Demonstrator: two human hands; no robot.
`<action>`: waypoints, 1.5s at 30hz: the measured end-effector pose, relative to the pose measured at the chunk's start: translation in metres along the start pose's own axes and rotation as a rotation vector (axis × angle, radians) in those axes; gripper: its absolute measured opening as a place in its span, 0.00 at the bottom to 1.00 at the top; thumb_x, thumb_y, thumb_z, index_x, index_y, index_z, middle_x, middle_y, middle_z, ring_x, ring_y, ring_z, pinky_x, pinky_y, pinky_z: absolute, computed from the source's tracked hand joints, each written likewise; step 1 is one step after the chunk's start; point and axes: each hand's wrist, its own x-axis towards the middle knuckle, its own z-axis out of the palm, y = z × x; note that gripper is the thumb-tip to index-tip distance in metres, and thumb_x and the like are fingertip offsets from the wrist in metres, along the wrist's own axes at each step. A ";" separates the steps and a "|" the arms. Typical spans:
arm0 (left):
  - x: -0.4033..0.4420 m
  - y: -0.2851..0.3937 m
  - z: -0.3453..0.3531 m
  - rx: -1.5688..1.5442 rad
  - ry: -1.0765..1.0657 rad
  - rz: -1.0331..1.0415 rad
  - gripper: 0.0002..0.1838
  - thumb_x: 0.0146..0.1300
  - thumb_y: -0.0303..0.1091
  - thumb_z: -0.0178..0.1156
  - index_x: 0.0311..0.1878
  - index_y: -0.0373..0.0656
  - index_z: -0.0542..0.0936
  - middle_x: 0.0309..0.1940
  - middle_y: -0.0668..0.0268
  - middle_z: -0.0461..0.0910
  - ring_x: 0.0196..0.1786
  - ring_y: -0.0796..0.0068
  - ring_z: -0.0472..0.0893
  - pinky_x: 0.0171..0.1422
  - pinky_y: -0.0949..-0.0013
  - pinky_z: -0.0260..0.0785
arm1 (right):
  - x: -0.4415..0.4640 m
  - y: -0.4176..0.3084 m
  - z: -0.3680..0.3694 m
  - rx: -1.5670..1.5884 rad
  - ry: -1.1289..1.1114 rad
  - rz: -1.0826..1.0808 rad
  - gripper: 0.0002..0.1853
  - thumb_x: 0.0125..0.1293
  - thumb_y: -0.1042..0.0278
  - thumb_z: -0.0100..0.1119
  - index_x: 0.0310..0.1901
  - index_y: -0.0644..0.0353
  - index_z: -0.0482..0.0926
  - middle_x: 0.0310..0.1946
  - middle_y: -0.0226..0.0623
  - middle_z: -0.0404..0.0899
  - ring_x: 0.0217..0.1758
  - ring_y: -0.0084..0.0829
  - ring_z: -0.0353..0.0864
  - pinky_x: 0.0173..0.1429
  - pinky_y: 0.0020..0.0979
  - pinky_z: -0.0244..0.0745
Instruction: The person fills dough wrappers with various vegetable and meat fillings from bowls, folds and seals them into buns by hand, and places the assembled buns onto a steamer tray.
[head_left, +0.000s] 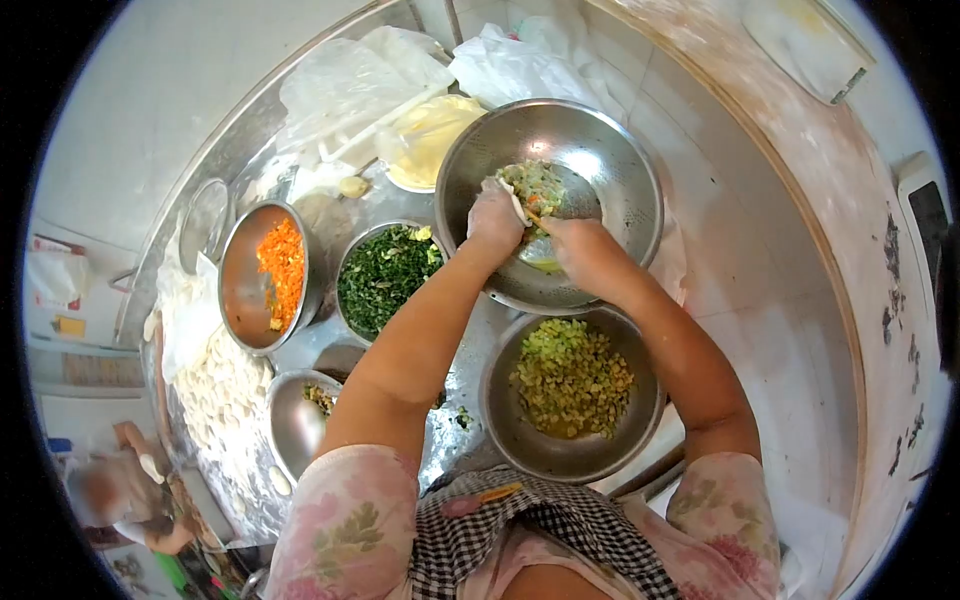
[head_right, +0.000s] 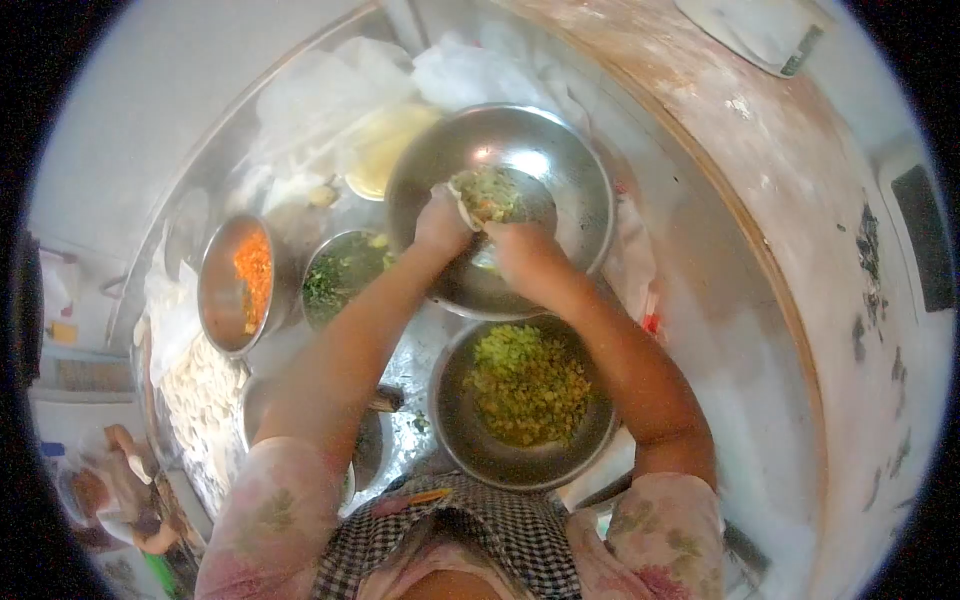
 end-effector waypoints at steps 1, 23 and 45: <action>0.000 0.000 -0.002 -0.029 -0.003 0.004 0.30 0.50 0.41 0.63 0.48 0.27 0.66 0.40 0.41 0.76 0.47 0.47 0.77 0.53 0.56 0.70 | -0.005 -0.011 -0.016 -0.007 -0.065 0.090 0.15 0.58 0.78 0.47 0.47 0.64 0.76 0.31 0.57 0.76 0.37 0.50 0.78 0.42 0.42 0.71; -0.002 0.011 -0.009 0.030 -0.048 0.039 0.28 0.51 0.30 0.61 0.50 0.26 0.61 0.47 0.41 0.68 0.53 0.47 0.72 0.57 0.59 0.69 | 0.007 0.010 -0.031 -0.062 -0.111 0.123 0.16 0.55 0.79 0.47 0.46 0.63 0.76 0.22 0.50 0.71 0.25 0.38 0.73 0.34 0.34 0.68; 0.003 0.003 -0.014 -0.001 0.065 0.005 0.29 0.50 0.33 0.64 0.49 0.29 0.61 0.45 0.40 0.69 0.50 0.47 0.73 0.53 0.59 0.71 | 0.018 0.006 -0.058 -0.042 -0.093 0.153 0.17 0.57 0.79 0.48 0.49 0.64 0.76 0.30 0.48 0.80 0.32 0.38 0.79 0.41 0.34 0.72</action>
